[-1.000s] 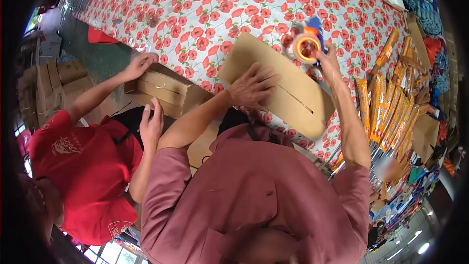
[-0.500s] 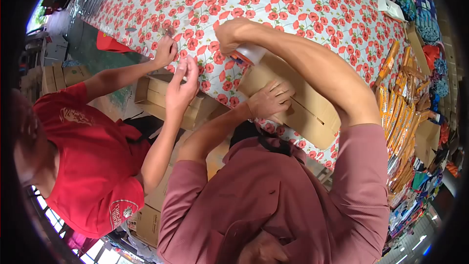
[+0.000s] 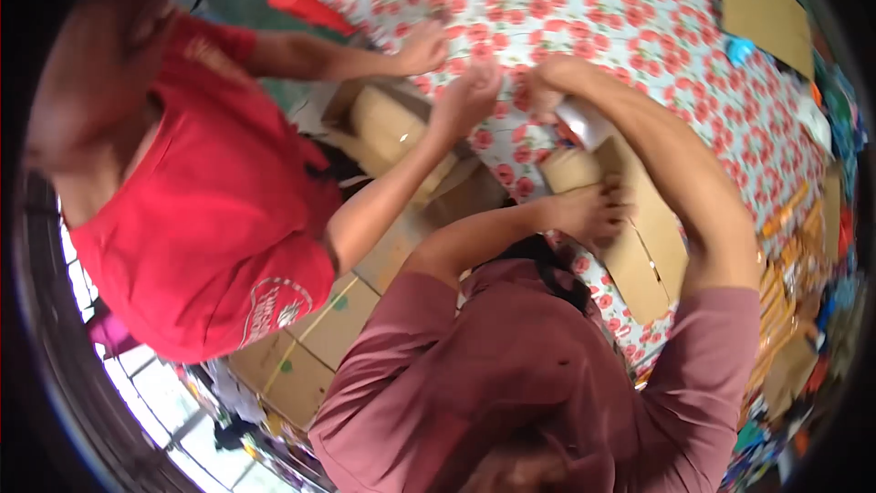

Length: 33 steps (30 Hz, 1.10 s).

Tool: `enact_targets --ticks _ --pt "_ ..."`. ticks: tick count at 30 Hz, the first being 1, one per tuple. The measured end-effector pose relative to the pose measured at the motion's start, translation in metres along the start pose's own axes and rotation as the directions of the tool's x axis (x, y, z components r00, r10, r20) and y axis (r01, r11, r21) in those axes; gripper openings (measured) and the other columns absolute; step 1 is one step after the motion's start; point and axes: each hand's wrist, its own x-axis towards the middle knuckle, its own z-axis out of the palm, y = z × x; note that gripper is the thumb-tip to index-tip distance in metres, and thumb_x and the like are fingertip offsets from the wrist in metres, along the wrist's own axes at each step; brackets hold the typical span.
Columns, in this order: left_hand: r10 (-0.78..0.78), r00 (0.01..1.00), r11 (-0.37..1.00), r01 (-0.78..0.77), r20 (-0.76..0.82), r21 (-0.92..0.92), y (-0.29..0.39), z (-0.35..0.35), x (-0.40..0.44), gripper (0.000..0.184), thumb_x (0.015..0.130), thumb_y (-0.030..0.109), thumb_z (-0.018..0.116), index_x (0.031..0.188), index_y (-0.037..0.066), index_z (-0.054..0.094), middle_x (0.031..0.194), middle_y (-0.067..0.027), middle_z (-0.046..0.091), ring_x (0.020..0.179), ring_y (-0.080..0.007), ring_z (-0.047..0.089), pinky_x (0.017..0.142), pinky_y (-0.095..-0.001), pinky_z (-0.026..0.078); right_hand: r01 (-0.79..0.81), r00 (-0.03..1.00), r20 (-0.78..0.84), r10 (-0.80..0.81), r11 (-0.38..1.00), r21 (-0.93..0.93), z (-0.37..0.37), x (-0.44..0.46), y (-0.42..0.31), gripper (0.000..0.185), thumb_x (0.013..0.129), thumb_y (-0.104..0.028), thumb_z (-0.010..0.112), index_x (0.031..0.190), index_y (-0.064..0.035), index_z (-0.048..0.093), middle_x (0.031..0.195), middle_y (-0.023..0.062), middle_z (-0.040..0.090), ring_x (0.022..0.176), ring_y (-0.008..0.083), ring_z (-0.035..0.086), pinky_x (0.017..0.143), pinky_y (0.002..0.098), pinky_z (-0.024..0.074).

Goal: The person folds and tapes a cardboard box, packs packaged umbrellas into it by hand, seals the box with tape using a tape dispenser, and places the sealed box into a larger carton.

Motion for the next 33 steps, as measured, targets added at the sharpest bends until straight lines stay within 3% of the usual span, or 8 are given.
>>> enact_targets --ticks 4,10,13,16,19,22,29,33 --pt "-0.03 0.989 0.993 0.013 -0.146 -0.118 -0.002 -0.001 0.0 0.07 0.06 0.068 0.077 0.104 0.015 0.065 0.135 -0.013 0.054 0.135 -0.0411 0.04 0.111 -0.0643 0.026 -0.094 0.984 -0.149 0.098 0.995 0.034 -0.007 -0.067 -0.028 0.041 0.067 -0.021 0.079 0.104 -0.0042 0.076 0.101 0.0156 0.074 0.09 0.0298 0.071 0.075 0.0438 0.0565" --pt "0.051 0.999 0.998 -0.05 -0.005 0.044 -0.006 -0.015 0.001 0.07 0.065 0.068 0.073 0.114 0.019 0.066 0.142 -0.0119 0.051 0.138 -0.0387 0.039 0.108 -0.0603 0.034 -0.07 0.87 -0.471 0.144 0.983 0.172 0.061 -0.119 -0.013 0.029 0.08 -0.029 0.07 0.095 -0.0042 0.075 0.095 0.0198 0.074 0.092 0.035 0.072 0.077 0.0457 0.0582" --pt "0.025 0.998 0.998 -0.028 -0.051 -0.061 -0.003 -0.005 -0.002 0.068 0.068 0.067 0.072 0.115 0.018 0.065 0.134 -0.0091 0.056 0.133 -0.0319 0.046 0.105 -0.0545 0.039 0.179 0.547 -0.837 -0.035 0.981 0.076 0.157 -0.124 0.016 0.032 0.076 -0.022 0.07 0.101 -0.0006 0.072 0.092 0.0203 0.072 0.081 0.038 0.07 0.073 0.0475 0.0577" --pt "-0.043 0.996 0.996 0.049 0.08 -0.077 -0.001 -0.034 0.001 0.066 0.068 0.064 0.073 0.114 0.018 0.065 0.127 -0.0043 0.058 0.127 -0.0256 0.051 0.103 -0.0502 0.041 0.297 0.52 -0.845 0.121 0.902 0.312 0.201 -0.196 0.002 0.034 0.077 -0.015 0.069 0.108 0.0 0.07 0.118 0.0172 0.067 0.088 0.0353 0.068 0.076 0.0453 0.0557" --pt "-0.038 0.999 0.999 0.038 0.014 0.006 0.002 -0.03 0.007 0.068 0.069 0.065 0.072 0.119 0.019 0.065 0.134 -0.0058 0.057 0.125 -0.0276 0.052 0.102 -0.0475 0.042 0.319 0.327 -0.94 0.096 0.925 0.206 0.272 -0.226 0.002 0.038 0.076 -0.01 0.07 0.113 -0.0014 0.07 0.121 0.0162 0.067 0.089 0.0331 0.066 0.078 0.042 0.0542" --pt "-0.067 0.997 0.998 0.067 -0.042 0.005 0.004 -0.016 -0.007 0.072 0.069 0.066 0.071 0.122 0.018 0.065 0.143 -0.0085 0.053 0.13 -0.0322 0.049 0.106 -0.0509 0.04 0.288 0.281 -0.946 0.16 0.926 0.242 0.34 -0.26 -0.001 0.04 0.075 -0.008 0.071 0.115 -0.0026 0.07 0.127 0.016 0.065 0.087 0.0326 0.064 0.078 0.0413 0.0531" --pt "-0.194 0.958 0.978 0.171 0.212 0.119 0.027 -0.051 0.013 0.08 0.069 0.066 0.074 0.132 0.02 0.061 0.15 -0.0097 0.048 0.141 -0.0369 0.041 0.115 -0.0556 0.033 0.211 0.281 -0.932 0.229 0.933 0.292 0.466 -0.277 -0.001 0.043 0.077 -0.016 0.076 0.119 -0.0096 0.068 0.135 0.0054 0.06 0.08 0.0291 0.058 0.068 0.0392 0.0553" --pt "-0.351 0.927 0.927 0.325 0.128 0.187 0.053 -0.052 0.01 0.069 0.071 0.06 0.076 0.128 0.023 0.064 0.144 -0.0069 0.053 0.141 -0.0336 0.042 0.114 -0.0545 0.035 0.193 0.251 -0.947 0.2 0.948 0.252 0.478 -0.241 0.012 0.043 0.076 -0.018 0.076 0.117 -0.0108 0.066 0.128 0.0032 0.061 0.081 0.0291 0.06 0.068 0.0397 0.0562"
